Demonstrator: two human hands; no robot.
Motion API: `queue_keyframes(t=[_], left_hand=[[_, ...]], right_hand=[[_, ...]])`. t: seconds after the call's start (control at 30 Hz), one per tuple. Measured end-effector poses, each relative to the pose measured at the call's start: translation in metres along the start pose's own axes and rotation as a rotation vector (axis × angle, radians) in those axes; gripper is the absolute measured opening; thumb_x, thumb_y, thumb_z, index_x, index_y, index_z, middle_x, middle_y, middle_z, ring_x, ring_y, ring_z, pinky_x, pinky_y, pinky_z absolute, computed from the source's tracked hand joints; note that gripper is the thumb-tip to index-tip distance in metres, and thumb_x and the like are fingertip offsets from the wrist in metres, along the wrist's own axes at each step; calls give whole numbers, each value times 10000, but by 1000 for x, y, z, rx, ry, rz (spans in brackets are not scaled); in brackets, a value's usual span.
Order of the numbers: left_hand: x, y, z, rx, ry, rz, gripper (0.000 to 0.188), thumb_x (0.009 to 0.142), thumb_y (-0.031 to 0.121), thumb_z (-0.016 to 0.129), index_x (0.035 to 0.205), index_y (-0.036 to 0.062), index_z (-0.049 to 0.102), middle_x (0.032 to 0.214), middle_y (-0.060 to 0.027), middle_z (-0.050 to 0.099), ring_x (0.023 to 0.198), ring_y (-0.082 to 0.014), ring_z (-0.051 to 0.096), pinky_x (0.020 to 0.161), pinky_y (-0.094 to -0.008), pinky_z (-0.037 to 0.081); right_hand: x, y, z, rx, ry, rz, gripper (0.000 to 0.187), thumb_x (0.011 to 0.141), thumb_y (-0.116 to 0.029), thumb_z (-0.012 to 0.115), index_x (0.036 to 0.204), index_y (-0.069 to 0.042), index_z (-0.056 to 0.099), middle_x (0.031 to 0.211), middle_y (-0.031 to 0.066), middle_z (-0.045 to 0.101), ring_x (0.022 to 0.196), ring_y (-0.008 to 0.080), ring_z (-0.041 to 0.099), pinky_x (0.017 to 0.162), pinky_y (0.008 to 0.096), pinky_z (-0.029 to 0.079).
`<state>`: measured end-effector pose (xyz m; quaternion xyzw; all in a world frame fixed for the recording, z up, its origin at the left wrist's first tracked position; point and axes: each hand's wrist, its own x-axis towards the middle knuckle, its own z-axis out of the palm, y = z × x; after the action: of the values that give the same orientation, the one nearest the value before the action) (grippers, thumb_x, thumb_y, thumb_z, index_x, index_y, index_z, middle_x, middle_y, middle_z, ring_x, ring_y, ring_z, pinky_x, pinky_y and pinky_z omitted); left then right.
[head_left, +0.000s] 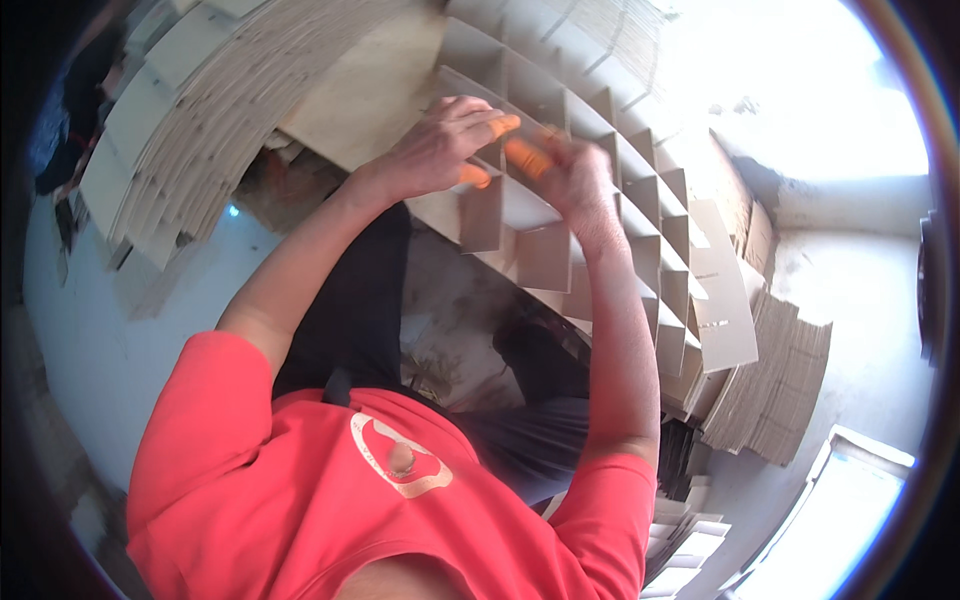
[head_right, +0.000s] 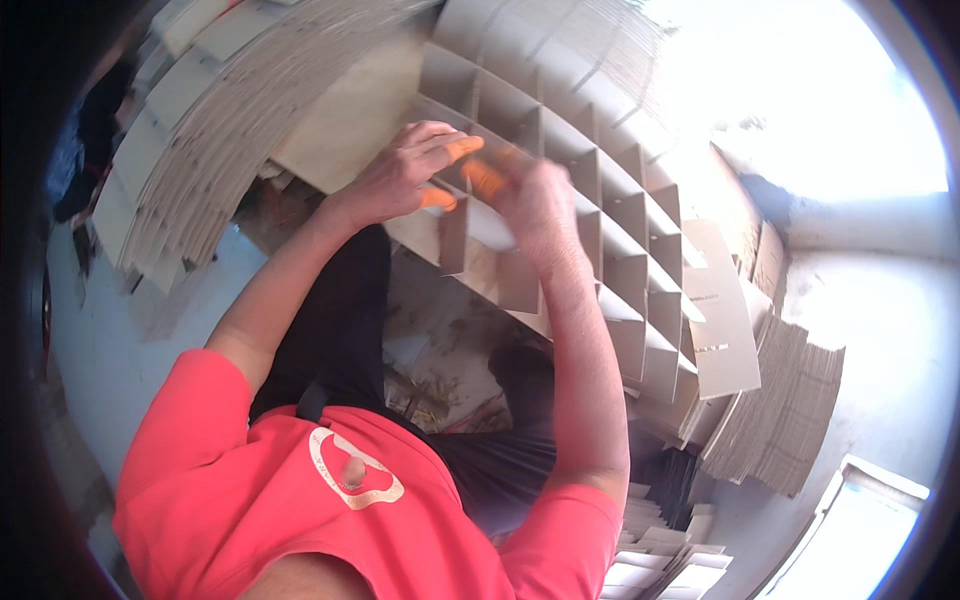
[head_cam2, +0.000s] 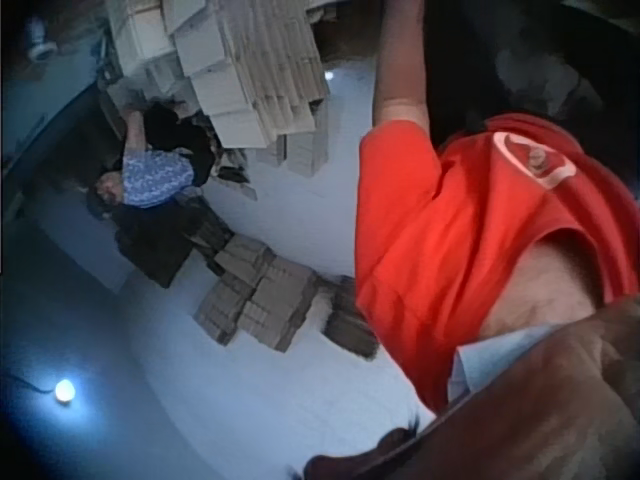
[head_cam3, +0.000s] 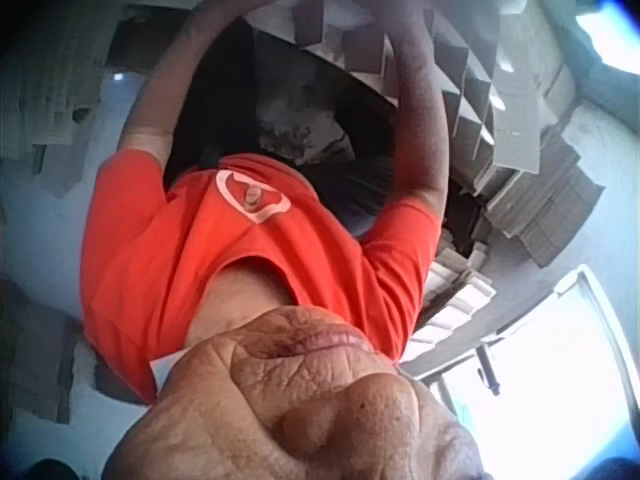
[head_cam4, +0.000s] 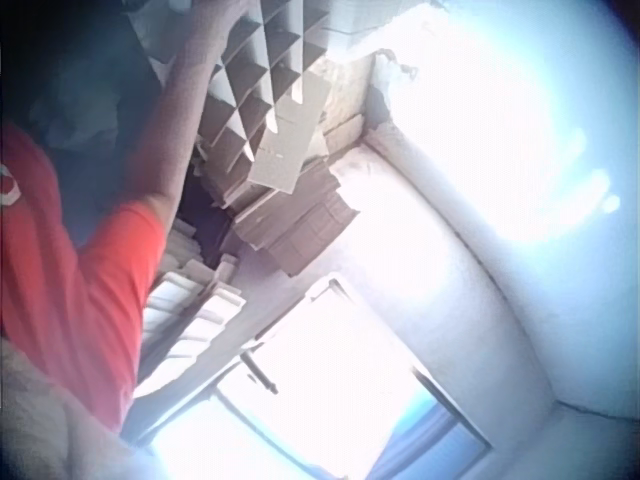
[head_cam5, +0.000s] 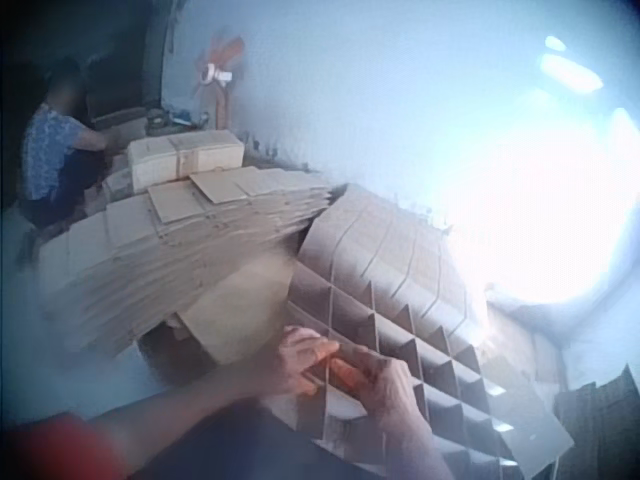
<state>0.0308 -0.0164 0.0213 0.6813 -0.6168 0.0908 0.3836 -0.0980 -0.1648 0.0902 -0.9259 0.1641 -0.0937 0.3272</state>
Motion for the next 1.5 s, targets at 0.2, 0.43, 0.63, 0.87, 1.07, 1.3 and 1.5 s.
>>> queue_keyframes(t=[0.2,0.43,0.63,0.87,1.07,1.3,1.5], left_hand=[[28,11,14,-45,-160,68,874,596,63,775,1390,71,408,1373,-92,459,1321,-288,364,1076,-409,326],[74,-16,57,-4,-221,82,944,591,120,795,1426,108,355,1431,-70,412,1375,-297,293,1119,-421,282],[92,-25,88,51,-425,184,753,654,148,780,1334,118,457,1130,-36,610,1169,-239,496,1044,-409,339],[93,-8,76,-71,-386,140,369,670,64,731,1016,42,604,863,-76,597,911,-244,553,840,-373,419],[86,-3,59,0,-470,218,196,672,73,723,840,3,650,698,-104,597,722,-252,557,652,-362,476],[87,62,-43,141,-285,499,119,691,57,638,806,24,634,738,-49,615,750,-219,565,689,-337,467],[75,106,-150,669,20,564,192,675,65,681,852,3,636,911,-112,631,823,-219,591,724,-325,485]], right_hand=[[8,135,-58,-919,441,235,817,851,-597,536,1282,88,429,1165,222,600,1047,350,594,839,452,468],[-39,78,-72,-145,-100,318,638,880,-505,579,1248,14,549,867,231,651,882,339,630,864,354,461],[-118,186,-150,-1086,364,470,569,824,-366,685,1290,-87,517,1230,141,555,1169,277,488,988,455,349],[-203,220,-212,-989,281,1069,529,752,-303,742,1185,-76,540,1143,131,612,1138,319,531,902,574,375],[-212,184,-223,-870,314,647,254,756,-165,720,874,1,569,871,230,649,827,391,640,694,442,508],[-226,173,-219,-773,456,758,141,805,-157,557,811,-41,637,864,190,655,856,345,646,708,444,503],[-247,178,-226,-723,373,571,243,674,-120,729,725,22,538,742,192,585,621,332,510,615,418,454]])
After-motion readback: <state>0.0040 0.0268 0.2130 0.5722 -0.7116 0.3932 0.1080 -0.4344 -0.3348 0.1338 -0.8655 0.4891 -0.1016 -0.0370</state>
